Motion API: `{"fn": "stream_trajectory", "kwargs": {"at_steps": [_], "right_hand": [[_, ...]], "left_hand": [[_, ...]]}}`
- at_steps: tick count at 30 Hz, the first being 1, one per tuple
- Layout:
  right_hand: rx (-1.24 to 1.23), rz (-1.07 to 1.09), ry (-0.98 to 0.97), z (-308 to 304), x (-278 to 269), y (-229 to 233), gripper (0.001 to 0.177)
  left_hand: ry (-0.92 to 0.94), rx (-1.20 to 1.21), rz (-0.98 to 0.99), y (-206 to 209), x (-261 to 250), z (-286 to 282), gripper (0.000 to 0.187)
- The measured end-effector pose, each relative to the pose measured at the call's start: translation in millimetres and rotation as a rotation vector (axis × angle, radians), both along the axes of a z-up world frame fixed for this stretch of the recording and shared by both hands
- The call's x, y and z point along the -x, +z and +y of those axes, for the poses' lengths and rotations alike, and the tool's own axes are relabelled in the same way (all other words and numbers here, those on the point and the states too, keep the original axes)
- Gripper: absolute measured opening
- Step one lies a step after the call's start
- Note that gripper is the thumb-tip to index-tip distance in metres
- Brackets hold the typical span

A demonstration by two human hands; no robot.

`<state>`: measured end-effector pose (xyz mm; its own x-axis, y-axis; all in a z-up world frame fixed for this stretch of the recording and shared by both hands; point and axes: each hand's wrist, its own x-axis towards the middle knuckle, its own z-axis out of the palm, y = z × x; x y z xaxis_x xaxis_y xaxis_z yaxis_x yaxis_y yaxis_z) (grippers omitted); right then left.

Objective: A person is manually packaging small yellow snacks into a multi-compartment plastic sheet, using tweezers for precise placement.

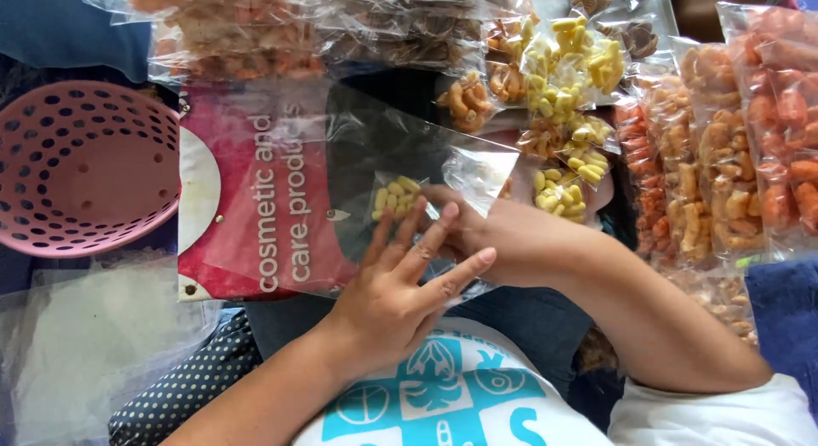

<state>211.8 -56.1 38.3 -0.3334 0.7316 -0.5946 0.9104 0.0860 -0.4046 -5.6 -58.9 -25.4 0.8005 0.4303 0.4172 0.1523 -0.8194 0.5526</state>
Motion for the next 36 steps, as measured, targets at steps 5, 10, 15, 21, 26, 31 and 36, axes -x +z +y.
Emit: {"fn": "stream_trajectory", "kwargs": {"at_steps": [5, 10, 15, 21, 26, 31, 36], "right_hand": [[-0.275, 0.091, 0.314, 1.1, -12.7, -64.4, 0.065], [-0.436, 0.401, 0.306, 14.4, -19.3, -94.7, 0.065], [-0.519, 0.447, 0.397, 34.7, -23.4, -108.1, 0.068], [-0.314, 0.508, 0.242, 55.2, -10.9, -122.7, 0.065], [-0.285, 0.265, 0.285, 56.6, 1.2, -89.9, 0.073], [-0.380, 0.263, 0.407, 65.9, -2.0, -107.8, 0.075], [-0.622, 0.275, 0.509, 77.5, -6.7, -159.9, 0.061]], "left_hand": [[-0.097, 0.042, 0.044, -8.4, -1.9, -1.6, 0.055], [-0.166, 0.100, 0.042, -7.9, -6.0, -1.4, 0.053], [-0.193, 0.092, 0.004, -10.7, -8.8, -5.7, 0.049], [-0.166, 0.075, -0.034, -9.7, -8.5, -3.5, 0.053], [-0.160, 0.051, -0.065, -9.9, -8.5, -2.6, 0.051], [-0.131, 0.001, -0.076, -9.5, -10.7, -3.8, 0.050], [-0.131, -0.014, -0.081, -9.4, -11.2, -5.1, 0.048]]}}
